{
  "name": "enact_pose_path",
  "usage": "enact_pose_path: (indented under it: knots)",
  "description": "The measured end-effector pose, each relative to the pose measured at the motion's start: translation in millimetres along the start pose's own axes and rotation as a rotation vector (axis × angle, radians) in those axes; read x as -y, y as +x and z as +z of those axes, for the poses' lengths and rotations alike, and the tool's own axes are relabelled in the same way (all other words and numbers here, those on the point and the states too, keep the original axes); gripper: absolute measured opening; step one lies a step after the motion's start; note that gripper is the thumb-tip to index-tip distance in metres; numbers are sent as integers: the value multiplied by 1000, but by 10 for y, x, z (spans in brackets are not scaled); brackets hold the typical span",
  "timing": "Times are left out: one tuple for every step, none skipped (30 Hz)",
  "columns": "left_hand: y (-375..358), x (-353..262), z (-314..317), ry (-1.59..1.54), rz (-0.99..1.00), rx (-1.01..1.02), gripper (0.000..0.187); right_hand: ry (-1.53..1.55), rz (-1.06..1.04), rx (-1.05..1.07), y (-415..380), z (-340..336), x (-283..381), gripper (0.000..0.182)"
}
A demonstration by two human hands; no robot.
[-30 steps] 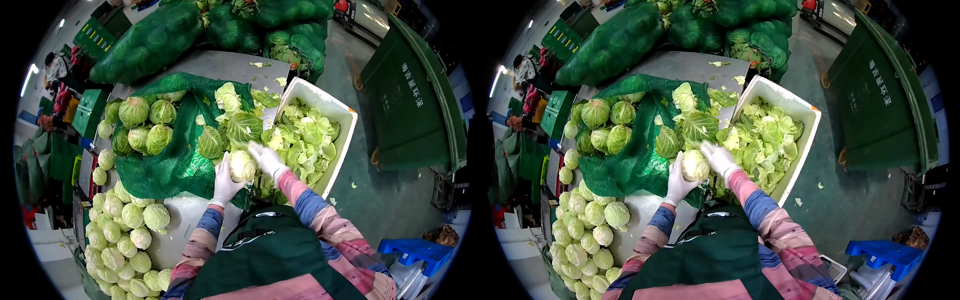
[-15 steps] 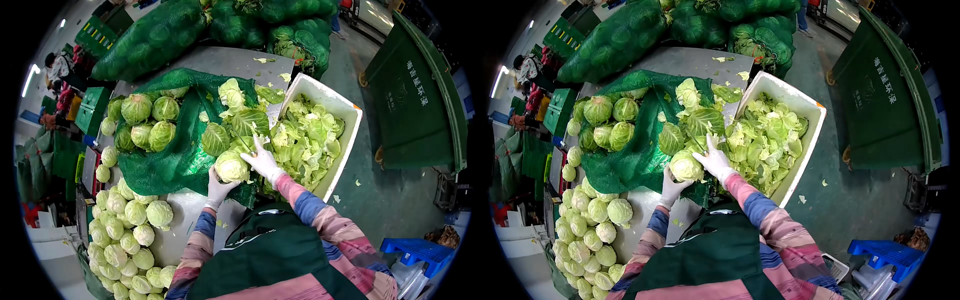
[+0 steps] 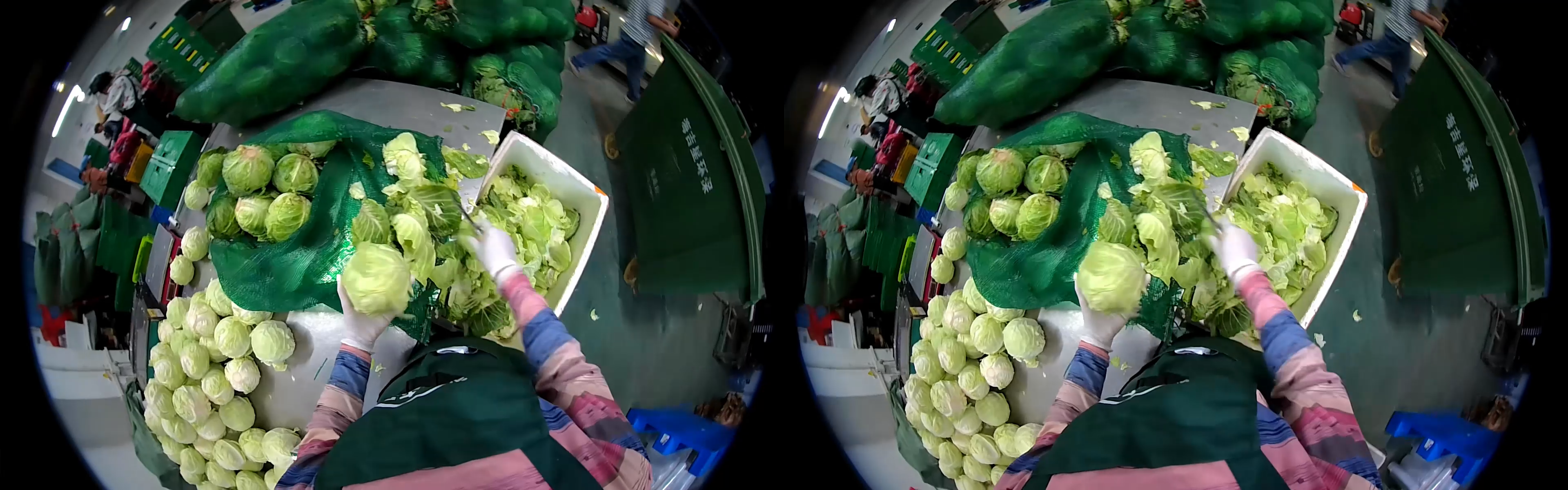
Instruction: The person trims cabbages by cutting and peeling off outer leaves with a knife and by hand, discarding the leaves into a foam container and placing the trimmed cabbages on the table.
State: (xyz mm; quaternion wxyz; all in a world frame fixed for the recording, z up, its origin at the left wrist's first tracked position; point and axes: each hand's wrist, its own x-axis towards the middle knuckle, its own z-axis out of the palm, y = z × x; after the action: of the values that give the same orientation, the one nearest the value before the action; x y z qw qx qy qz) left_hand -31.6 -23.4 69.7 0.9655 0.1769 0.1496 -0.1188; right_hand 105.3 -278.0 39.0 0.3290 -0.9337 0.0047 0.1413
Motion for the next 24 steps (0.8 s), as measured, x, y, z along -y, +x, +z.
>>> enact_pose_path:
  knots:
    - [1,-15,33,-124,-10,74,81,-22,13,-22,27,-25,-63,56]
    - [3,-30,65,-244,-29,147,82,-44,29,-41,12,13,-107,62]
    - [24,-30,146,-294,2,116,82,136,23,32,-190,-207,261,76]
    - [41,-36,194,-346,30,87,81,339,-171,-32,-324,-141,388,83]
    - [43,-12,152,-345,35,133,80,501,-303,-2,-549,-220,700,85]
    - [46,12,111,-344,41,180,79,526,-492,71,-762,-307,960,82]
    - [36,105,22,394,350,30,76,459,-779,-39,-859,-158,1059,84]
    - [33,91,-26,788,390,-8,75,157,-884,3,-967,-192,1207,82]
    - [29,78,-74,1269,434,-82,73,132,-940,11,-1008,-99,1267,72]
    - [25,64,-121,1657,479,-158,72,108,-994,18,-1025,-1,1285,61]
    - [75,74,-281,895,364,-123,70,108,-1000,17,-1001,91,1267,61]
    - [51,76,-226,721,356,-73,69,211,-959,-21,-968,144,1292,48]
    - [24,80,-174,546,344,-26,68,314,-920,-52,-965,188,1311,34]
    - [-4,92,-120,430,322,-49,69,315,-939,-37,-1023,191,1283,34]
    - [-55,116,23,289,292,-69,71,602,-677,458,-1160,32,1337,24]
    - [-49,82,70,143,252,-69,73,841,-369,961,-1294,-119,1415,16]
    - [-28,15,21,-24,223,-56,75,781,-499,1051,-1412,-252,1479,13]
    - [30,-199,-268,-408,45,78,75,719,-636,1143,-1486,-356,1510,11]
    - [-51,-403,-304,-401,119,75,75,730,-496,1089,-1491,-428,1501,11]
    - [-117,-591,-322,-328,215,-22,75,734,-352,1021,-1443,-467,1446,11]
    - [-227,-808,-298,-299,290,-59,77,758,-294,791,-1352,-436,1367,13]
    - [-332,-1028,-275,-267,363,-99,78,779,-233,549,-1235,-399,1248,16]
    - [-473,-1300,-318,-226,444,-97,78,716,-149,406,-1098,-404,1044,17]
    - [-614,-1570,-418,-175,553,-126,77,655,-63,261,-966,-413,797,19]
